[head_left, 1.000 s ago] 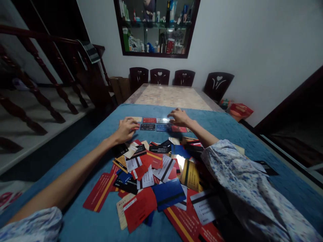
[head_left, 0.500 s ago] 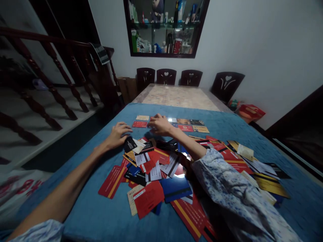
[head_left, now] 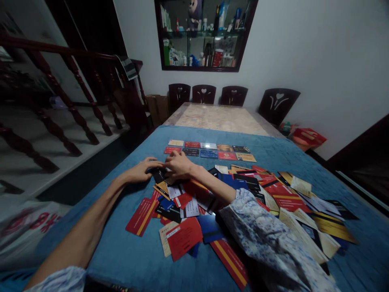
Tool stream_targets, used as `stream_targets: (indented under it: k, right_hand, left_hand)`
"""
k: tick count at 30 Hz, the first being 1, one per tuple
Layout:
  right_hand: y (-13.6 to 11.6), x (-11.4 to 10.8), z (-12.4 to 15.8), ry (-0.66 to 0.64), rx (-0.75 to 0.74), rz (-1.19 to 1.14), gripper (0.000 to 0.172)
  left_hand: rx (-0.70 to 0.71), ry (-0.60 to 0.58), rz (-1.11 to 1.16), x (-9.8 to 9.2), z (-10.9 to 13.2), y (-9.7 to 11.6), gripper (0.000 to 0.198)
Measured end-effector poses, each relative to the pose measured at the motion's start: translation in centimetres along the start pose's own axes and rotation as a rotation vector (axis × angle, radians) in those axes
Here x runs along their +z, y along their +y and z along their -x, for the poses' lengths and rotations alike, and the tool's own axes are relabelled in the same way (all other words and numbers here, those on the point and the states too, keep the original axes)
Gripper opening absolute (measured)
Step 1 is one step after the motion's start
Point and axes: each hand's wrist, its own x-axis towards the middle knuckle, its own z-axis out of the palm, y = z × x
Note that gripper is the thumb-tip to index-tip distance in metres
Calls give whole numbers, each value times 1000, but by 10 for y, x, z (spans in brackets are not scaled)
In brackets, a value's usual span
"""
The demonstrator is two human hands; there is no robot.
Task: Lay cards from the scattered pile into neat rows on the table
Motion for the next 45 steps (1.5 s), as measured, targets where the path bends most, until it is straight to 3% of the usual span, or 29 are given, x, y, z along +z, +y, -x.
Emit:
stream_targets:
  k: [7, 17, 26, 36, 41, 45]
  right_hand:
    - [2, 10, 1, -11, -9, -68, 38]
    - [2, 25, 8, 105, -22, -102, 58]
    - [4, 29, 8, 161, -57, -49, 45]
    - [13, 39, 4, 379, -90, -87, 29]
    - [14, 44, 1, 447, -6, -73, 31]
    - [13, 45, 0, 426, 88, -78, 33]
  left_hand:
    - [14, -24, 34, -4, 2, 1, 59]
    - [6, 27, 37, -8, 4, 0, 45]
    - [66, 77, 72, -11, 2, 1, 42]
    - [18, 206, 291, -11, 5, -1, 47]
    - [-42, 287, 332, -10, 4, 2, 50]
    - [-64, 327, 317, -7, 3, 1, 44]
